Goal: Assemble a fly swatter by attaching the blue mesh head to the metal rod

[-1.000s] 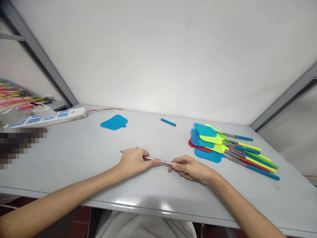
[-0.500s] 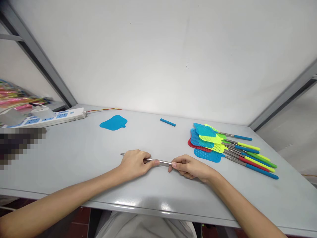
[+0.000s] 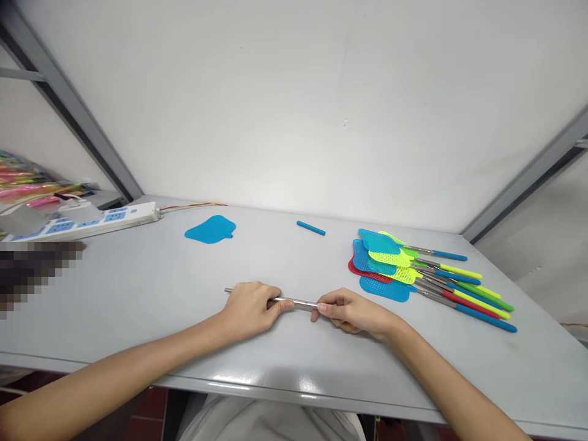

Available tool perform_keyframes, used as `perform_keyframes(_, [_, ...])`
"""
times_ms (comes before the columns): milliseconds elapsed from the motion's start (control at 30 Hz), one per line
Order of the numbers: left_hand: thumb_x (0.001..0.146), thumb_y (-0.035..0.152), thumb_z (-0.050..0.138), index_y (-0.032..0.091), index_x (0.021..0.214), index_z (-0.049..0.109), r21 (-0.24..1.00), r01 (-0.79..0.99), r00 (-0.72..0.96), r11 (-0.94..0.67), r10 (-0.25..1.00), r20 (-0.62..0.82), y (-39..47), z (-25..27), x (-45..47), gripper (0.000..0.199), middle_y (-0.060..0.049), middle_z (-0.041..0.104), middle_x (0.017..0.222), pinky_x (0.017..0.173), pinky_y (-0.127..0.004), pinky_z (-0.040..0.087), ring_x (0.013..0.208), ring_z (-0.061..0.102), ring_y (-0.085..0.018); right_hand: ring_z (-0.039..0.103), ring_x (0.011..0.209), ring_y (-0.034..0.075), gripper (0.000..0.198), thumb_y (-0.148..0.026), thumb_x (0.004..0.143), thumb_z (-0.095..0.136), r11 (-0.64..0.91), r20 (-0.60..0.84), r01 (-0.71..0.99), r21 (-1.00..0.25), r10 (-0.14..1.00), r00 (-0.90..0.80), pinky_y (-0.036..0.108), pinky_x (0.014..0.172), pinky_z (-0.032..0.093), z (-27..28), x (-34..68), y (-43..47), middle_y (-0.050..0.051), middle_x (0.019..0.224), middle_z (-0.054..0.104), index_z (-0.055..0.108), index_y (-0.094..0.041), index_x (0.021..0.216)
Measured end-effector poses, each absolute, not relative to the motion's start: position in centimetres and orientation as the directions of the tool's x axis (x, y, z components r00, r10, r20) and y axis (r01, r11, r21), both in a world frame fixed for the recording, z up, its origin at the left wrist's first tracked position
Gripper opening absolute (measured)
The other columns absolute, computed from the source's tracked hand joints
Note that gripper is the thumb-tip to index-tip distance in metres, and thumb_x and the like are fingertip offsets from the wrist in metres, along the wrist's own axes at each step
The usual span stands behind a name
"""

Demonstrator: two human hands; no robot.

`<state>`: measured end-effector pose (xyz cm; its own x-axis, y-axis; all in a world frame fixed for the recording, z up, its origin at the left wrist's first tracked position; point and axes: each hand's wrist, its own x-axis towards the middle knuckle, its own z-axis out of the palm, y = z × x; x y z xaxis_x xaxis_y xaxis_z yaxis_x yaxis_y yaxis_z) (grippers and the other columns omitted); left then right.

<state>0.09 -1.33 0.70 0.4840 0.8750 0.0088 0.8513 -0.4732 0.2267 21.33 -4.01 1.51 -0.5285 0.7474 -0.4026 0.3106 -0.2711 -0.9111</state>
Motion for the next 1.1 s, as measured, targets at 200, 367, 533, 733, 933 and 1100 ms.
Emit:
perform_keyframes(200, [0.070, 0.061, 0.023, 0.017, 0.056, 0.056, 0.241, 0.874, 0.437, -0.422, 0.899, -0.008, -1.5, 1.0, 0.5, 0.056, -0.005, 0.057, 0.055, 0.048, -0.026, 0.026, 0.059, 0.054, -0.018, 0.014, 0.037, 0.003, 0.033, -0.042, 0.074, 0.047, -0.306, -0.422, 0.294, -0.905, 0.731, -0.537, 0.018, 0.033, 0.008, 1.7, 21.4, -3.9, -0.009, 0.047, 0.020, 0.058, -0.012, 0.083])
perform_keyframes(367, [0.070, 0.062, 0.020, 0.017, 0.056, 0.055, 0.228, 0.860, 0.467, -0.456, 0.884, 0.010, -1.2, 1.1, 0.4, 0.059, -0.005, 0.057, 0.056, 0.049, -0.026, 0.027, 0.058, 0.054, -0.018, 0.014, 0.038, 0.003, 0.035, -0.043, 0.073, 0.048, -0.334, -0.441, 0.290, -0.897, 0.721, -0.534, 0.018, 0.034, 0.008, 2.0, 21.4, -3.8, -0.009, 0.047, 0.020, 0.057, -0.012, 0.084])
perform_keyframes(533, [0.071, 0.063, 0.013, 0.018, 0.059, 0.056, 0.224, 0.812, 0.548, -0.539, 0.836, 0.028, -0.3, 1.2, -0.1, 0.063, -0.005, 0.057, 0.057, 0.047, -0.025, 0.028, 0.053, 0.052, -0.018, 0.016, 0.038, 0.003, 0.034, -0.043, 0.074, 0.046, -0.309, -0.424, 0.296, -0.904, 0.732, -0.534, 0.018, 0.034, 0.010, 2.1, 21.5, -3.9, -0.008, 0.049, 0.022, 0.057, -0.012, 0.085])
perform_keyframes(733, [0.063, 0.071, 0.013, 0.017, 0.056, 0.054, 0.173, 0.840, 0.515, -0.515, 0.856, 0.045, 0.2, 1.6, -0.3, 0.069, -0.007, 0.056, 0.056, 0.049, -0.027, 0.030, 0.054, 0.052, -0.020, 0.015, 0.040, 0.003, 0.035, -0.044, 0.075, 0.044, -0.295, -0.418, 0.307, -0.905, 0.754, -0.507, 0.018, 0.035, 0.009, 1.7, 21.1, -3.8, -0.007, 0.052, 0.020, 0.056, -0.014, 0.088])
perform_keyframes(933, [0.054, 0.076, 0.023, 0.016, 0.056, 0.055, 0.141, 0.910, 0.392, -0.390, 0.920, 0.013, 0.6, 1.8, -0.5, 0.069, -0.009, 0.057, 0.058, 0.050, -0.028, 0.032, 0.055, 0.052, -0.022, 0.015, 0.041, 0.003, 0.036, -0.045, 0.075, 0.044, -0.275, -0.399, 0.306, -0.911, 0.775, -0.490, 0.018, 0.035, 0.009, 1.4, 20.8, -3.8, -0.007, 0.054, 0.020, 0.056, -0.014, 0.088])
perform_keyframes(1100, [0.056, 0.074, 0.024, 0.016, 0.053, 0.055, 0.190, 0.909, 0.381, -0.372, 0.924, -0.016, 0.6, 1.5, -0.5, 0.066, -0.007, 0.057, 0.055, 0.050, -0.027, 0.031, 0.053, 0.052, -0.019, 0.015, 0.041, 0.003, 0.034, -0.044, 0.075, 0.044, -0.268, -0.391, 0.304, -0.914, 0.783, -0.484, 0.017, 0.034, 0.009, 1.5, 20.8, -3.9, -0.007, 0.054, 0.020, 0.056, -0.014, 0.087])
